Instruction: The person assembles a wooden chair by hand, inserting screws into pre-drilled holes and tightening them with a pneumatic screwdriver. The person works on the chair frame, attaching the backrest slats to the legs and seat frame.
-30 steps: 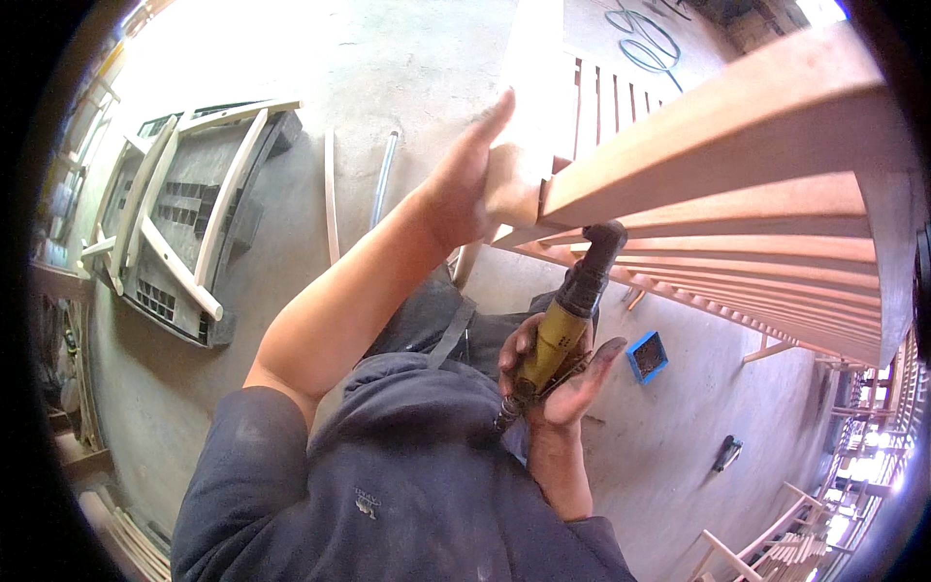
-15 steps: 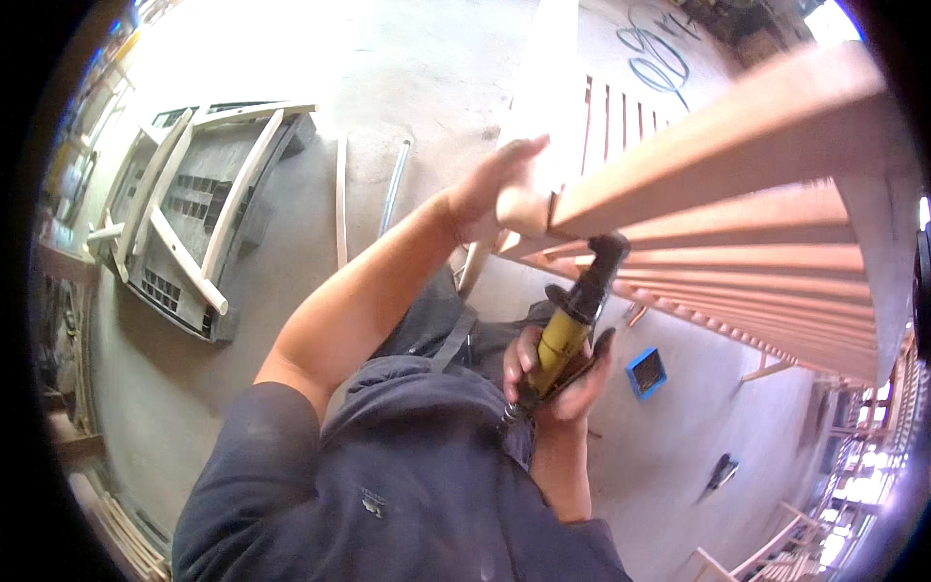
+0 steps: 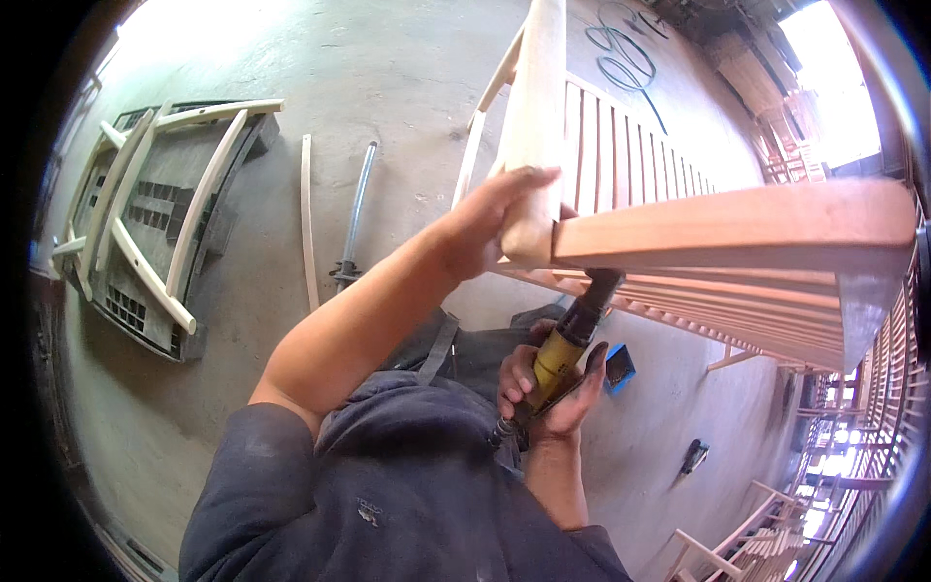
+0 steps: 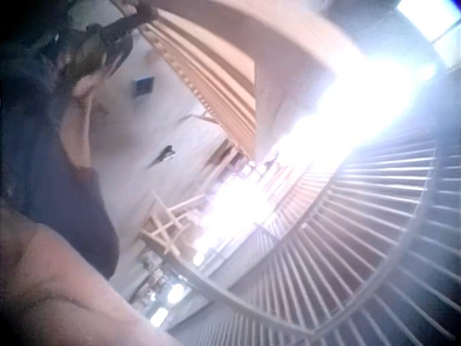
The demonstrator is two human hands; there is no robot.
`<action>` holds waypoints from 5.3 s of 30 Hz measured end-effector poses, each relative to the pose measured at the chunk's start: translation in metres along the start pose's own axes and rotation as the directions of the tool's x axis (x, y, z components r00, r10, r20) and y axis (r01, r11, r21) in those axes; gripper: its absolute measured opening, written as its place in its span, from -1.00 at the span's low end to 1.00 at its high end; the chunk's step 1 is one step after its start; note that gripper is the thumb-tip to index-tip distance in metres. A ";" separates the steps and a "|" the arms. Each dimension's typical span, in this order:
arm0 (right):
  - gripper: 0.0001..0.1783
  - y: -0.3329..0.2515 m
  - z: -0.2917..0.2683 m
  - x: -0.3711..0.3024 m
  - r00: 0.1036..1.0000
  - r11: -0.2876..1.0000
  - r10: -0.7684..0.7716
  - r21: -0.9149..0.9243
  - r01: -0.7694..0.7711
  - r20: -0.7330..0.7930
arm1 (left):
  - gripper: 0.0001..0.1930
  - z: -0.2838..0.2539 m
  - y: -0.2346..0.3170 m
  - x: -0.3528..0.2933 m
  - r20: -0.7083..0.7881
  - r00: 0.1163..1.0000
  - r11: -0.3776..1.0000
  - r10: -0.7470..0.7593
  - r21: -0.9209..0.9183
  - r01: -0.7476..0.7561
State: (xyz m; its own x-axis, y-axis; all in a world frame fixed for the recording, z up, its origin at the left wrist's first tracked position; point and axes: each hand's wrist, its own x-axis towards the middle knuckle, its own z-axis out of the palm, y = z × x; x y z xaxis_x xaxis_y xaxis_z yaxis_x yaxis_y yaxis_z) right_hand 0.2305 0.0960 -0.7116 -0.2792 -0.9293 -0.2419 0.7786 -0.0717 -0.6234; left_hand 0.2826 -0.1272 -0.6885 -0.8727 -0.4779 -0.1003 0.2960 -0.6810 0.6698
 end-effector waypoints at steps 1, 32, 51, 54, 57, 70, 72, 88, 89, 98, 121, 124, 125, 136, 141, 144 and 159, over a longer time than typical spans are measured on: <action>-0.08 -0.002 0.005 -0.002 1.000 1.000 -0.008 -0.009 0.007 -0.021 | -0.17 0.004 0.000 0.001 0.007 1.000 0.999 0.014 -0.035 -0.014; 0.02 -0.014 -0.007 0.006 0.974 0.976 0.220 0.021 -0.219 -0.057 | -0.53 0.031 -0.002 -0.010 -0.318 0.939 0.983 0.131 -0.080 -0.164; -0.07 -0.030 -0.005 0.014 0.942 0.939 0.312 -0.112 -0.326 -0.122 | -0.48 0.025 -0.007 -0.005 -0.291 0.934 0.968 0.207 -0.080 -0.239; -0.08 -0.030 -0.007 0.015 0.942 0.937 0.319 -0.111 -0.330 -0.101 | -0.48 0.022 -0.009 -0.004 -0.327 0.920 0.967 0.217 -0.055 -0.247; -0.08 -0.032 -0.007 0.016 0.938 0.932 0.336 -0.114 -0.344 -0.080 | -0.49 0.026 -0.007 -0.009 -0.306 0.935 0.972 0.178 -0.095 -0.216; -0.09 -0.032 -0.011 0.018 0.941 0.929 0.332 -0.147 -0.339 -0.072 | -0.51 0.021 -0.013 -0.003 -0.313 0.922 0.957 0.227 -0.106 -0.272; -0.08 -0.033 -0.012 0.017 0.940 0.929 0.335 -0.145 -0.341 -0.067 | -0.51 0.026 -0.013 -0.005 -0.338 0.908 0.950 0.248 -0.097 -0.295; -0.06 -0.035 -0.015 0.019 0.930 0.922 0.359 -0.127 -0.366 -0.073 | -0.52 0.019 -0.014 0.000 -0.311 0.921 0.962 0.236 -0.058 -0.266; -0.06 -0.035 -0.017 0.019 0.931 0.921 0.359 -0.136 -0.365 -0.067 | -0.52 0.019 -0.014 0.000 -0.315 0.920 0.963 0.234 -0.058 -0.264; -0.09 -0.036 -0.017 0.019 0.929 0.922 0.368 -0.119 -0.369 -0.030 | -0.49 0.017 -0.016 0.003 -0.331 0.917 0.965 0.223 -0.059 -0.256; -0.06 -0.039 -0.024 0.019 0.925 0.912 0.380 -0.159 -0.379 -0.021 | -0.51 0.027 -0.016 -0.002 -0.361 0.898 0.952 0.253 -0.074 -0.298; -0.05 -0.038 -0.025 0.021 0.923 0.914 0.385 -0.146 -0.379 0.013 | -0.50 0.027 -0.016 -0.003 -0.359 0.894 0.948 0.267 -0.069 -0.311; -0.05 -0.039 -0.026 0.021 0.923 0.916 0.383 -0.139 -0.377 0.022 | -0.50 0.027 -0.017 -0.002 -0.351 0.896 0.947 0.271 -0.068 -0.314; -0.07 -0.039 -0.021 0.020 0.922 0.913 0.386 -0.134 -0.384 -0.016 | -0.50 0.028 -0.017 -0.003 -0.354 0.899 0.949 0.257 -0.085 -0.304; -0.07 -0.040 -0.020 0.020 0.923 0.909 0.385 -0.161 -0.384 -0.028 | -0.51 0.030 -0.015 -0.003 -0.345 0.898 0.945 0.274 -0.075 -0.317; -0.06 -0.040 -0.019 0.022 0.925 0.912 0.380 -0.166 -0.376 -0.009 | -0.52 0.024 -0.018 0.000 -0.408 0.880 0.958 0.243 -0.040 -0.284; -0.05 -0.042 -0.018 0.020 0.923 0.908 0.386 -0.177 -0.380 -0.002 | -0.49 0.024 -0.016 -0.001 -0.369 0.896 0.961 0.249 -0.025 -0.277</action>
State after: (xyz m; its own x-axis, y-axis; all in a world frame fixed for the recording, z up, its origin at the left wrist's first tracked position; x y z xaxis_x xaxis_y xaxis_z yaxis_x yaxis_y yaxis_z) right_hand 0.1824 0.0867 -0.7039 0.0418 -0.8845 -0.4647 0.7139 0.3519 -0.6054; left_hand 0.2692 -0.1025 -0.6814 -0.5648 -0.8020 -0.1946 0.5356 -0.5356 0.6529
